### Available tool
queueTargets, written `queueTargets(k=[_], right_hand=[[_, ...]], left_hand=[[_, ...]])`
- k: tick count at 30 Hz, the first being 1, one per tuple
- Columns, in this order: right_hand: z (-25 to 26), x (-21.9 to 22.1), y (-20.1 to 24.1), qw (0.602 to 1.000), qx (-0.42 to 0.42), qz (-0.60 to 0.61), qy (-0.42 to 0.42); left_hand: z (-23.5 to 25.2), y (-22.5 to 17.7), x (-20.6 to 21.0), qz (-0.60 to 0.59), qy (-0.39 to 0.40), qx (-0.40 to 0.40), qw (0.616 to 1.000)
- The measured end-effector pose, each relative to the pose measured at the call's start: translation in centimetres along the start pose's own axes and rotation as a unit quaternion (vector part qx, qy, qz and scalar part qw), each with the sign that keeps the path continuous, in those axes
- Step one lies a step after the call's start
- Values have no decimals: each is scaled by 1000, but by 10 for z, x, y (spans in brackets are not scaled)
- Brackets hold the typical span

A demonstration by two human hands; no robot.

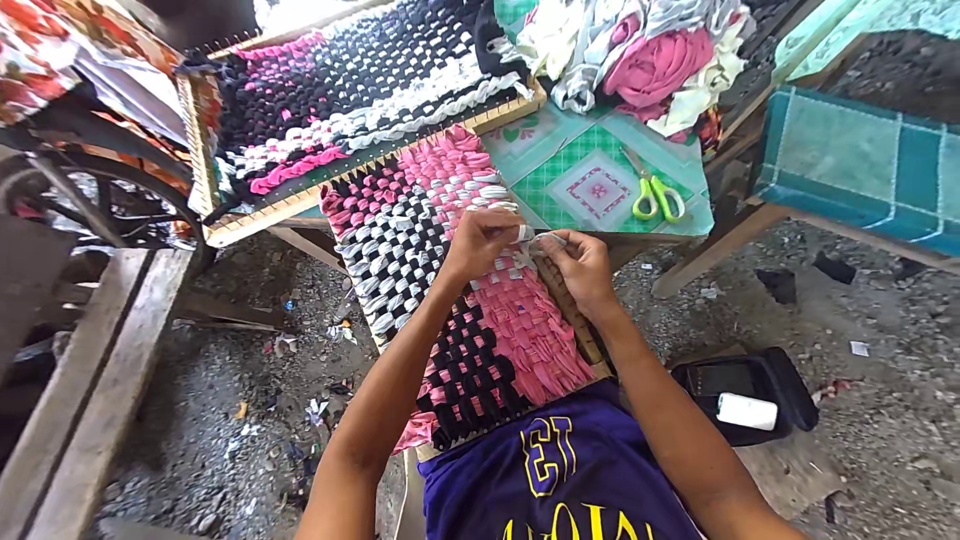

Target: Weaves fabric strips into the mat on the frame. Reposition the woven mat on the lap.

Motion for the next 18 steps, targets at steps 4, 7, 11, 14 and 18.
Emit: queueTargets(k=[4,7,11,14,18], right_hand=[[13,2,11,1000,-16,10,-6],[19,4,23,995,-86,-46,-5],[8,8,44,958,-184,-219,-6],[-7,17,55,947,-175,-268,-14],[-14,18,48,976,-104,-194,1]], left_hand=[[5,-2,9,4,111,-7,994],[9,-3,9,65,96,-51,992],[13,4,8,24,52,-93,994],[15,1,13,30,46,-48,997],[6,-7,23,178,83,55,979]])
Point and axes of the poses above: each hand's wrist, its own z-axis towards the middle knuckle, its own x-axis out of the palm, y = z × x, the point moved 8 cm from there along z, towards the middle knuckle, and after that the axes turned 4 degrees about -y, right-handed, at the moved point
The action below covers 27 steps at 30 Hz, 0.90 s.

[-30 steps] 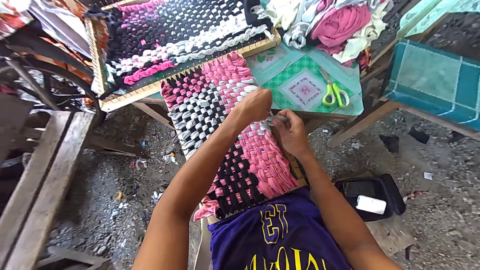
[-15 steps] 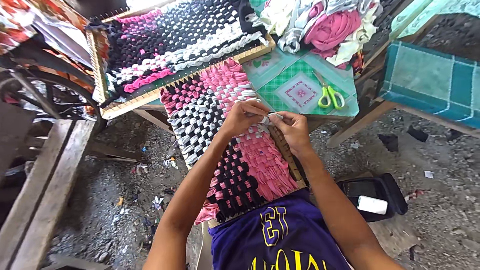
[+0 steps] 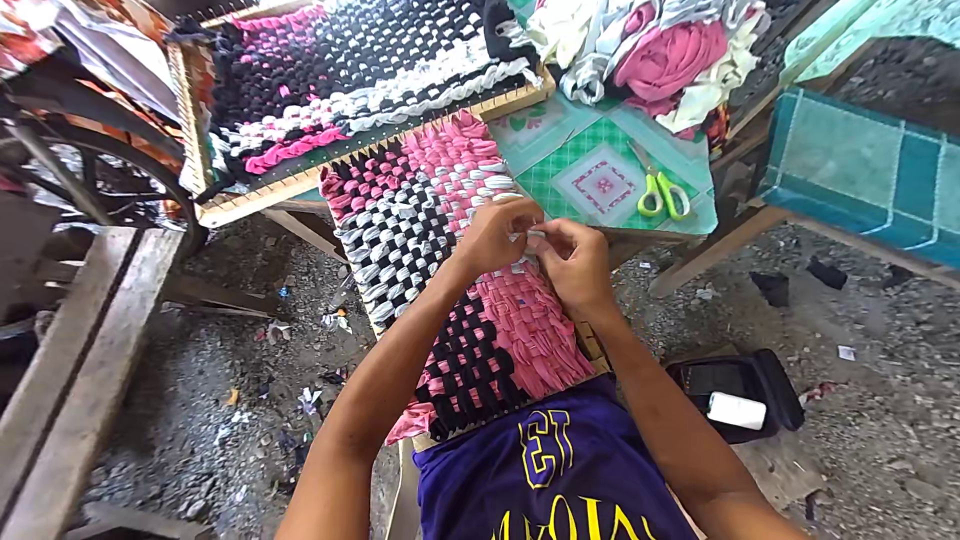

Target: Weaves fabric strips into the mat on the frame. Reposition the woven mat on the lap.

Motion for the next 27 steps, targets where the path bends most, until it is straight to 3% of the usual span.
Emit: queueTargets(k=[2,7,12,17,23,27], right_hand=[[10,-2,-16,999,12,45,-5],[17,2,-40,998,48,-11,36],[25,8,-48,985,113,112,71],[28,8,-52,983,132,94,85],[35,12,-45,996,62,6,65],[35,14,-40,998,6,37,56]], left_hand=[[-5,2,-4,-3,-33,17,999],[-6,5,-13,-42,-72,-28,996],[-7,-2,-18,-22,-54,19,998],[-3,-7,-10,7,2,59,998],[-6,-6,-13,-18,84,70,994],[-14,1,-20,20,89,69,993]])
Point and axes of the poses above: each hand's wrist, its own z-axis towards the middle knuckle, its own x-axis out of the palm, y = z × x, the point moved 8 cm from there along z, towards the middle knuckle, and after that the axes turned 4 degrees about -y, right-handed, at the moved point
